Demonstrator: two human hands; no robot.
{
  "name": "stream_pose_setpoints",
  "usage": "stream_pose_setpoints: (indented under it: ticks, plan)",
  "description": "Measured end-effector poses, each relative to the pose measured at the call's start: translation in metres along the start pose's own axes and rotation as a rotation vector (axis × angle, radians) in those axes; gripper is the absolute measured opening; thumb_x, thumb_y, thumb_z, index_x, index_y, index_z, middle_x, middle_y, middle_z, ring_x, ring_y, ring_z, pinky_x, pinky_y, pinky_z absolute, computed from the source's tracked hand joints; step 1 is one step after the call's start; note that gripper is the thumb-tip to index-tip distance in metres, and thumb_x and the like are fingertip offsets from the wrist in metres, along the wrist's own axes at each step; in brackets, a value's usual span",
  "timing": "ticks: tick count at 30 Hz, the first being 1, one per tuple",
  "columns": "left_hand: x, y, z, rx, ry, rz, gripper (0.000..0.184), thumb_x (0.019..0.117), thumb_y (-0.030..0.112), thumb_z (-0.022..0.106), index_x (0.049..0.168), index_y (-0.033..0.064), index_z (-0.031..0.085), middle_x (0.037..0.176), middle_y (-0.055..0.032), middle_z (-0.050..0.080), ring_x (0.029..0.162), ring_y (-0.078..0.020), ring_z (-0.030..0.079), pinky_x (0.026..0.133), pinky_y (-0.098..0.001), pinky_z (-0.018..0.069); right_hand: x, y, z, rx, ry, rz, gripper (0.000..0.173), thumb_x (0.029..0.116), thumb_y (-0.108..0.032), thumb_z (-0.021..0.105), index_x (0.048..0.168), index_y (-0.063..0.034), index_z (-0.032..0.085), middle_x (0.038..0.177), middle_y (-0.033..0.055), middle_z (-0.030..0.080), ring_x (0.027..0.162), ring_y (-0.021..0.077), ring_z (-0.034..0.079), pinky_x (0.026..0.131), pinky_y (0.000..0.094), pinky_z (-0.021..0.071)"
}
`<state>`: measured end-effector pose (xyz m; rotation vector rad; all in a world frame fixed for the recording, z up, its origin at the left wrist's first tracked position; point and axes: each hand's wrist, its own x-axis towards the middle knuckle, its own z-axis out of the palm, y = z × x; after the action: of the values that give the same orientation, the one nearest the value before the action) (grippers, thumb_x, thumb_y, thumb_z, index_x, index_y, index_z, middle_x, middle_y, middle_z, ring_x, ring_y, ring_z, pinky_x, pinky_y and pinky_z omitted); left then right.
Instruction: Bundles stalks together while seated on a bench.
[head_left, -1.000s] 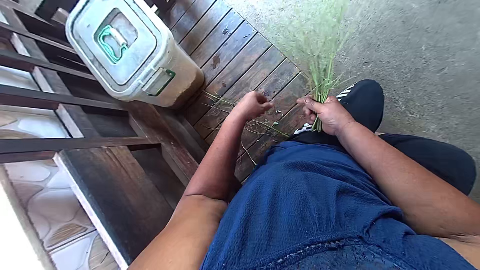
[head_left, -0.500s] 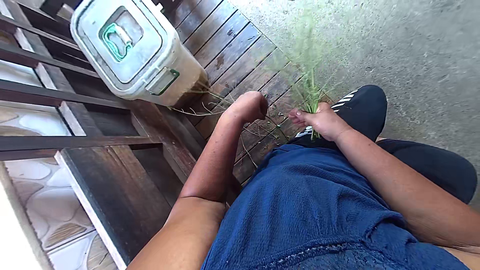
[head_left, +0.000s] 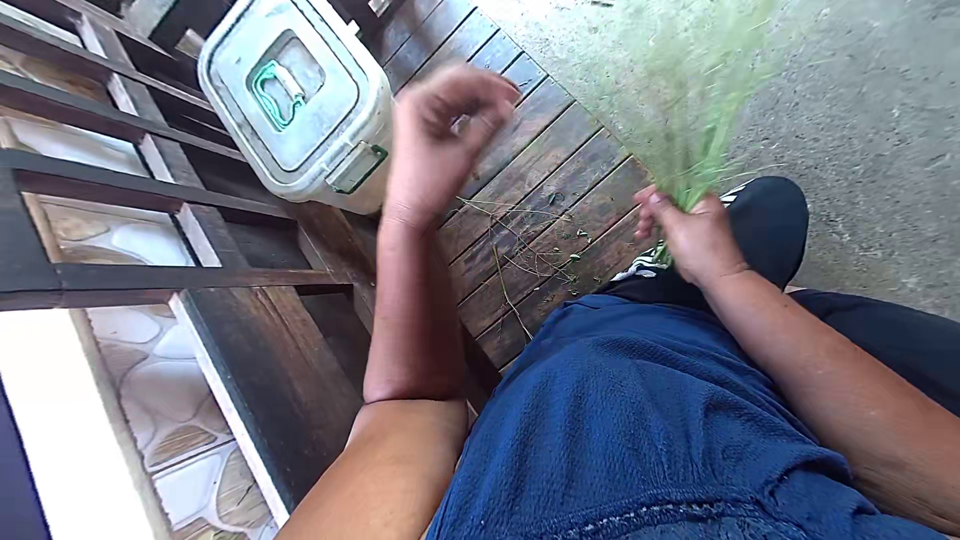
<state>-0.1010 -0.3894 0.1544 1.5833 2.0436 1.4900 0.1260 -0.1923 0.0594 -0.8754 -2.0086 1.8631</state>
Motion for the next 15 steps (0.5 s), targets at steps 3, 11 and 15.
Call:
stream_pose_setpoints:
  ticks: [3, 11, 15]
  plan:
    - [-0.006, -0.032, -0.033, 0.044, 0.31, -0.204, 0.014, 0.0996, 0.01, 0.058, 0.106, 0.0011, 0.067, 0.099, 0.0003, 0.071, 0.09, -0.0055, 0.067, 0.085, -0.0277, 0.0556, 0.005, -0.006, -0.014, 0.057, 0.118, -0.163, 0.017, 0.1062, -0.016, 0.052, 0.112, -0.0033, 0.062, 0.074, -0.0094, 0.06, 0.062, 0.0021, 0.06, 0.063, 0.0232, 0.0574]
    - [-0.066, -0.139, 0.023, 0.476, -0.123, -0.943, 0.042, 0.09, -0.007, 0.058, 0.128, 0.0057, 0.068, 0.14, -0.0191, 0.059, 0.13, -0.0356, 0.056, 0.111, -0.0526, 0.0442, 0.013, 0.027, -0.024, 0.061, 0.057, 0.234, 0.017, 0.1072, -0.015, 0.05, 0.106, -0.008, 0.065, 0.064, -0.0089, 0.047, 0.05, 0.0026, 0.043, 0.048, 0.0192, 0.0411]
    - [-0.074, -0.168, 0.032, 0.683, -0.216, -0.968, 0.045, 0.0854, -0.003, 0.068, 0.129, 0.0108, 0.07, 0.145, -0.0238, 0.052, 0.137, -0.047, 0.045, 0.108, -0.0654, 0.0399, 0.017, 0.028, -0.026, 0.123, 0.073, 0.257, 0.017, 0.1073, -0.015, 0.05, 0.106, -0.0072, 0.066, 0.062, -0.0084, 0.047, 0.047, 0.003, 0.043, 0.045, 0.0187, 0.0415]
